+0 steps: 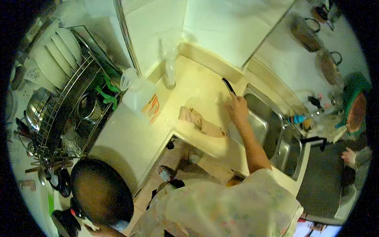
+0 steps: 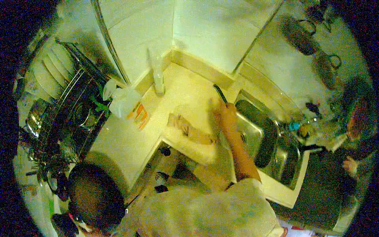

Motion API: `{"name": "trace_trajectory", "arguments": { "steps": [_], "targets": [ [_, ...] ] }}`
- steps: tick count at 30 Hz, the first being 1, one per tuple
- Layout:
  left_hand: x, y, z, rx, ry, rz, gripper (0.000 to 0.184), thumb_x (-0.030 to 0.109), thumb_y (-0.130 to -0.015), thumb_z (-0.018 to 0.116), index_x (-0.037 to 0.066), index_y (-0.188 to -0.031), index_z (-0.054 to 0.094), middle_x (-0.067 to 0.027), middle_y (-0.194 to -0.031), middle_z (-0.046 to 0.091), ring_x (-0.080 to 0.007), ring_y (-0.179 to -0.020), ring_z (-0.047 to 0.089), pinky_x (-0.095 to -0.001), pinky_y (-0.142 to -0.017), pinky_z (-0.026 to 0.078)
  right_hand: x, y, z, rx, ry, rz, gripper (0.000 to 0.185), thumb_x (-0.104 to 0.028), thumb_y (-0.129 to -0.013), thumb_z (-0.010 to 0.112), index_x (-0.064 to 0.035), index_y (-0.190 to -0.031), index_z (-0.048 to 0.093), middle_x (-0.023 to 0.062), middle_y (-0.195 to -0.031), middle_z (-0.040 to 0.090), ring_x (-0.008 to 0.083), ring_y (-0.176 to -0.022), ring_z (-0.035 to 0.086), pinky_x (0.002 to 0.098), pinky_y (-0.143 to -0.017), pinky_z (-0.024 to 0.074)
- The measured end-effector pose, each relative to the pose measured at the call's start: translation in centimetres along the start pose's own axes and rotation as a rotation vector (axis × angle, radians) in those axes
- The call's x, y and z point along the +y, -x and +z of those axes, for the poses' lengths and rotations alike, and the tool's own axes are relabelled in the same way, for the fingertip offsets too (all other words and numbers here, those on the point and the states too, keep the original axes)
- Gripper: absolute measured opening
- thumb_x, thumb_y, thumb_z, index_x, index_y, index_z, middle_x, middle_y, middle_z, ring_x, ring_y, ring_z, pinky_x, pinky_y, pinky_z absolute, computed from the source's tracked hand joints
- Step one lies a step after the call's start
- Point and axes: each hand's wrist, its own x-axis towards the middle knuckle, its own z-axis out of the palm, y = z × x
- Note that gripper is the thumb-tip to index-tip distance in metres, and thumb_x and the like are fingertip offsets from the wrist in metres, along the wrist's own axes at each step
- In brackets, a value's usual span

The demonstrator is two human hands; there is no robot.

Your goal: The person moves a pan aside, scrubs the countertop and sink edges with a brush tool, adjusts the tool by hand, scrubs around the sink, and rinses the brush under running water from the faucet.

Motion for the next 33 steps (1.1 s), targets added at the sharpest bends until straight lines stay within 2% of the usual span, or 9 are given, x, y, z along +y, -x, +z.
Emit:
{"name": "trace_trajectory", "arguments": {
  "steps": [3,10,13,15,18,23,25,31,33],
  "targets": [
    [-0.9,-0.1,0.2,0.006,-0.155,0.07,0.062,0.047,-0.098,0.056,0.01,-0.146,0.043,-0.0229,-0.143,0.048,-0.0425,-0.131,0.045,-0.0528,-0.106,0.04,4.4,-0.3,1.1,-0.303,-0.016,0.094,0.064,-0.024,-0.087,0.072,-0.0214,-0.146,0.047,0.022,-0.121,0.054,0.0406,-0.105,0.06,0.045,-0.09,0.0512],
    [1.4,3.1,2.5,-0.244,-0.676,-0.196,0.061,0.057,-0.098,0.048,0.023,-0.149,0.043,-0.0183,-0.15,0.042,-0.0412,-0.137,0.041,-0.0646,-0.106,0.032,8.1,-1.4,3.5,-0.17,-0.105,-0.039,0.054,-0.001,-0.084,0.056,-0.0135,-0.137,0.052,0.0251,-0.114,0.055,0.0442,-0.096,0.062,0.0494,-0.084,0.0525],
    [1.4,3.6,2.7,-0.222,-0.726,-0.121,0.057,0.058,-0.099,0.044,0.024,-0.145,0.049,-0.0147,-0.152,0.041,-0.0396,-0.137,0.041,-0.0677,-0.105,0.03,7.6,-3.3,1.3,-0.382,-0.236,-0.037,0.041,-0.02,-0.093,0.059,-0.0079,-0.132,0.057,0.0279,-0.114,0.064,0.046,-0.107,0.062,0.0494,-0.089,0.0533],
    [-2.1,3.6,3.1,-0.217,-0.693,-0.006,0.054,0.054,-0.1,0.045,0.021,-0.142,0.051,-0.0153,-0.151,0.043,-0.0398,-0.137,0.041,-0.0658,-0.106,0.03,7.7,-4.1,3.5,-0.299,-0.435,-0.137,0.039,-0.02,-0.093,0.06,-0.0047,-0.129,0.059,0.0252,-0.11,0.066,0.0403,-0.1,0.066,0.0461,-0.086,0.0537],
    [4.0,4.3,2.6,-0.098,-0.556,-0.015,0.042,0.035,-0.101,0.054,0.013,-0.137,0.055,-0.0178,-0.146,0.047,-0.0407,-0.135,0.043,-0.0588,-0.109,0.033,4.5,-6.1,4.9,-0.314,-0.739,-0.076,0.037,-0.022,-0.095,0.061,-0.0009,-0.125,0.06,0.0197,-0.101,0.069,0.0306,-0.087,0.067,0.0407,-0.08,0.0539],
    [19.7,4.1,3.6,-0.231,-0.068,0.476,0.036,0.002,-0.091,0.059,0.002,-0.127,0.058,-0.0215,-0.138,0.051,-0.0414,-0.131,0.045,-0.0462,-0.11,0.038,-5.3,-10.9,9.1,-0.587,-1.076,0.088,0.037,-0.027,-0.098,0.061,-0.002,-0.126,0.061,0.0044,-0.08,0.064,0.0131,-0.069,0.056,0.0292,-0.062,0.0473],
    [20.5,4.5,7.8,-0.351,0.032,0.633,0.042,0.003,-0.09,0.062,0.003,-0.132,0.055,-0.0227,-0.14,0.048,-0.0418,-0.132,0.045,-0.0452,-0.11,0.039,-9.8,-12.1,9.8,-0.604,-1.424,0.137,0.032,-0.024,-0.1,0.059,-0.0081,-0.127,0.064,0.0007,-0.098,0.063,0.0068,-0.081,0.057,0.0229,-0.071,0.0466],
    [31.7,4.4,14.2,-0.693,0.599,0.212,0.112,0.012,-0.075,0.086,0.012,-0.158,0.011,-0.0175,-0.156,0.027,-0.0348,-0.141,0.034,-0.0486,-0.112,0.038,-17.3,-16.5,14.1,-0.404,-1.571,0.154,0.035,-0.03,-0.101,0.06,-0.0086,-0.13,0.062,0.0002,-0.112,0.065,0.0093,-0.092,0.058,0.0237,-0.079,0.0462],
    [34.7,3.2,15.9,-0.711,0.703,0.16,0.114,0.014,-0.074,0.087,0.01,-0.157,0.01,-0.0182,-0.154,0.029,-0.0333,-0.141,0.036,-0.0473,-0.111,0.039,-18.4,-16.7,14.5,-0.478,-1.579,0.242,0.037,-0.03,-0.102,0.059,-0.0069,-0.13,0.061,0.0004,-0.111,0.065,0.0093,-0.093,0.058,0.0233,-0.08,0.046]
  ]
}}
